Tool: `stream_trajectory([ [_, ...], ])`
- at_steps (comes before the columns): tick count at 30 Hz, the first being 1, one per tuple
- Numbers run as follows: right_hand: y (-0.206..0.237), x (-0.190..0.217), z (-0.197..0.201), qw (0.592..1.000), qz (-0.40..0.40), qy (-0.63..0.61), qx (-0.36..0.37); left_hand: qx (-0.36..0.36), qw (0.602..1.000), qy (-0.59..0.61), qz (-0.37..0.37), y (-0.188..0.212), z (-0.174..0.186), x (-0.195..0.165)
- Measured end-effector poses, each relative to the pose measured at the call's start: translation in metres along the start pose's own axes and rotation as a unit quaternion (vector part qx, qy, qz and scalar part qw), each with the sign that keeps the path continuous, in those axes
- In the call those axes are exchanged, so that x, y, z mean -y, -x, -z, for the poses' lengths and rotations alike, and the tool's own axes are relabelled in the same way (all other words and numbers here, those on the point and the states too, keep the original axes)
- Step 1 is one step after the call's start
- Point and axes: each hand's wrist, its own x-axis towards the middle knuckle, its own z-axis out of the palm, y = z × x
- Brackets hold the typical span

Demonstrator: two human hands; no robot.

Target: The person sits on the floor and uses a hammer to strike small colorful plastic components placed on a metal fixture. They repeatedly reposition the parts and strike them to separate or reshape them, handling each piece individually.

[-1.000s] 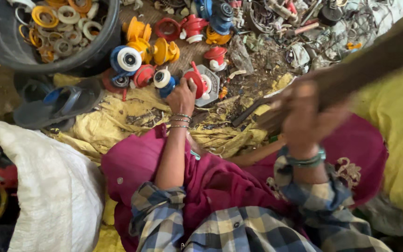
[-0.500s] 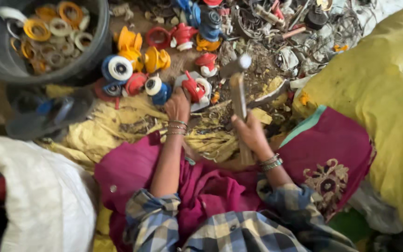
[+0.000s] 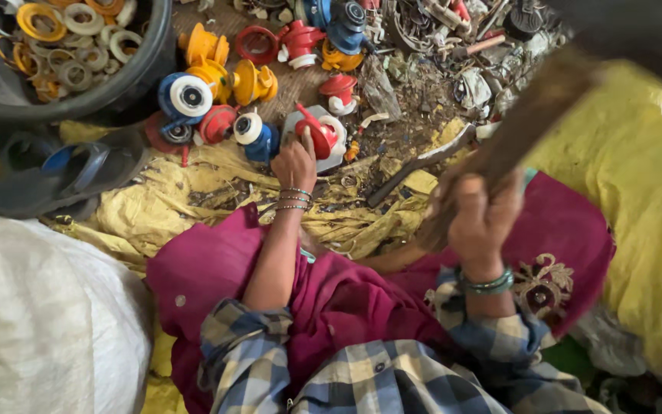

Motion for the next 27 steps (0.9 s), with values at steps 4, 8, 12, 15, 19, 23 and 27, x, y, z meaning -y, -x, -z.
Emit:
stream_trajectory([
  [4, 0.027, -0.023, -0.004, 0.984, -0.088, 0.152, 0.034, -0.049, 0.997, -0.042, -0.028, -0.006, 0.006, 0.008],
  [8, 0.042, -0.066, -0.017, 0.957, -0.229, 0.166, 0.070, -0.074, 0.991, -0.106, -0.035, -0.009, 0.022, 0.017],
  [12, 0.061, -0.118, -0.035, 0.898, -0.381, 0.195, 0.104, -0.092, 0.989, -0.111, -0.038, -0.012, 0.026, 0.011],
  [15, 0.079, -0.151, -0.044, 0.876, -0.407, 0.223, 0.132, -0.066, 0.992, -0.109, -0.014, -0.015, 0.024, 0.006],
  [19, 0.085, -0.164, -0.047, 0.882, -0.372, 0.247, 0.150, -0.069, 0.990, -0.118, -0.022, -0.018, 0.023, 0.008],
  [23, 0.069, -0.127, -0.048, 0.885, -0.395, 0.210, 0.131, -0.056, 0.992, -0.112, -0.032, -0.018, 0.022, 0.011],
  [27, 0.042, -0.064, -0.032, 0.944, -0.294, 0.139, 0.051, -0.095, 0.985, -0.142, -0.036, -0.015, 0.019, 0.011],
])
